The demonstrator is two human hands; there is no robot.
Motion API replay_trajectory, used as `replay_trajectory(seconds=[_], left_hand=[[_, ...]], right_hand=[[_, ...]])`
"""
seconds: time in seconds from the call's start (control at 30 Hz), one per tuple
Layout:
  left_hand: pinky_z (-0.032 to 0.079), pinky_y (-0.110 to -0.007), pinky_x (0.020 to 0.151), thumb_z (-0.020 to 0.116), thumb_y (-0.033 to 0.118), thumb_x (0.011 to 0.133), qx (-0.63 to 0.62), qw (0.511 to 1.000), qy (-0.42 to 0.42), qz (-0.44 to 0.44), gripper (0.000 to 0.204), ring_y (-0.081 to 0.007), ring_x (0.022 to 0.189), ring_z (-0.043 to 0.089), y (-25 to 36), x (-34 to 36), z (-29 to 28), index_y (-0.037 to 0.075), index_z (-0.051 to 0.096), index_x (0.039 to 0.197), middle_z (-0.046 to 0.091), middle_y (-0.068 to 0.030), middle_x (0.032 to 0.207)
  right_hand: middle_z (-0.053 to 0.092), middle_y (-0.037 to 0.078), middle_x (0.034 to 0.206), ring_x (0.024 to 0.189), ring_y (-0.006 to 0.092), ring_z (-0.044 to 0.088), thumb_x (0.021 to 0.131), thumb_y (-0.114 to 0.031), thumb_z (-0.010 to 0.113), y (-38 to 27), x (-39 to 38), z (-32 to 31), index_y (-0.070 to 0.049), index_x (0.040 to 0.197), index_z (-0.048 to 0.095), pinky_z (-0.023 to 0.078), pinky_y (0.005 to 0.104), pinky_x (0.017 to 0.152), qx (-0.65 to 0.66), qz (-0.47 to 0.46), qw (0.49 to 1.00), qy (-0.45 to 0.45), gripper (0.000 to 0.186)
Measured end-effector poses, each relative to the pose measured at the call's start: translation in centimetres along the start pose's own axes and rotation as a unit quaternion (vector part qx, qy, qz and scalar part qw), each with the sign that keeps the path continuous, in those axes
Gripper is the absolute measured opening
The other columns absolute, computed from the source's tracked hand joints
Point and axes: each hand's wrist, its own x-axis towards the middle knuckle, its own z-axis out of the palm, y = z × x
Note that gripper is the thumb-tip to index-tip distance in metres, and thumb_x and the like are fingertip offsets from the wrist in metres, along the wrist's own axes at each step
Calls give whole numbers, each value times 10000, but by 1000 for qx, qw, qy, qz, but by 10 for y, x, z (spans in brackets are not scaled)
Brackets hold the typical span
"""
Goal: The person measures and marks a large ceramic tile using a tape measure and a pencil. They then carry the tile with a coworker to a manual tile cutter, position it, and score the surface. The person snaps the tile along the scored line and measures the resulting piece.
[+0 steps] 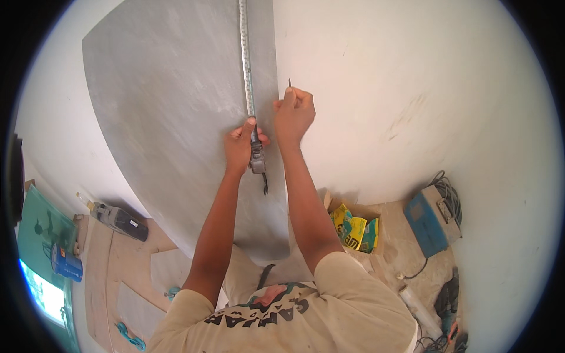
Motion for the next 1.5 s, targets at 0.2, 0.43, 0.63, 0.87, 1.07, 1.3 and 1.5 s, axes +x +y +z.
replay_trajectory(seconds=[0.2,0.43,0.63,0.87,1.07,1.3,1.5], left_hand=[[526,-283,545,645,451,927,6,1000,-20,1,498,-170,587,655,0,-1,-5,-36,630,820,663,-113,673],[497,-284,526,622,446,937,-26,999,-23,-32,483,-155,551,623,-5,1,-12,-14,630,789,639,-83,639],[473,-276,511,579,471,954,-77,988,-33,-133,489,-144,534,605,3,-37,-53,5,631,813,621,-60,614],[504,-306,512,460,524,998,-123,958,-3,-259,545,-176,544,625,42,-140,-101,6,613,928,622,-84,624],[496,-301,523,425,434,1036,-111,903,97,-404,472,-159,551,616,111,-255,-92,-13,578,1026,630,-72,673],[495,-298,505,472,440,1011,-209,813,225,-495,453,-158,547,612,249,-274,-33,6,586,943,627,-77,677],[465,-283,544,631,435,907,-114,854,234,-450,414,-162,602,608,323,-268,-19,24,605,942,630,-71,709]], right_hand=[[615,73,660,593,112,587,962,-162,563,2,-38,-37,18,995,570,471,255,568,-5,11,999,-32,183],[601,31,667,609,87,570,962,-151,582,12,-43,-46,14,1050,588,453,230,583,-29,21,996,-79,187],[583,3,666,621,58,546,949,-135,621,2,-56,-4,15,1069,602,435,217,583,-30,51,985,-159,193],[578,-12,672,596,45,530,933,-136,650,-18,-80,9,-9,1079,624,458,200,575,-138,138,928,-318,194],[509,-58,631,578,18,460,920,-122,650,-70,-65,17,-5,1058,642,380,200,520,-248,251,838,-415,182],[471,-65,610,549,26,388,906,-137,655,-148,-23,58,-28,1018,665,329,230,494,-315,284,751,-506,157],[533,-21,624,548,38,481,932,-118,623,-209,2,127,-2,1026,634,384,225,493,-272,261,688,-620,150]])
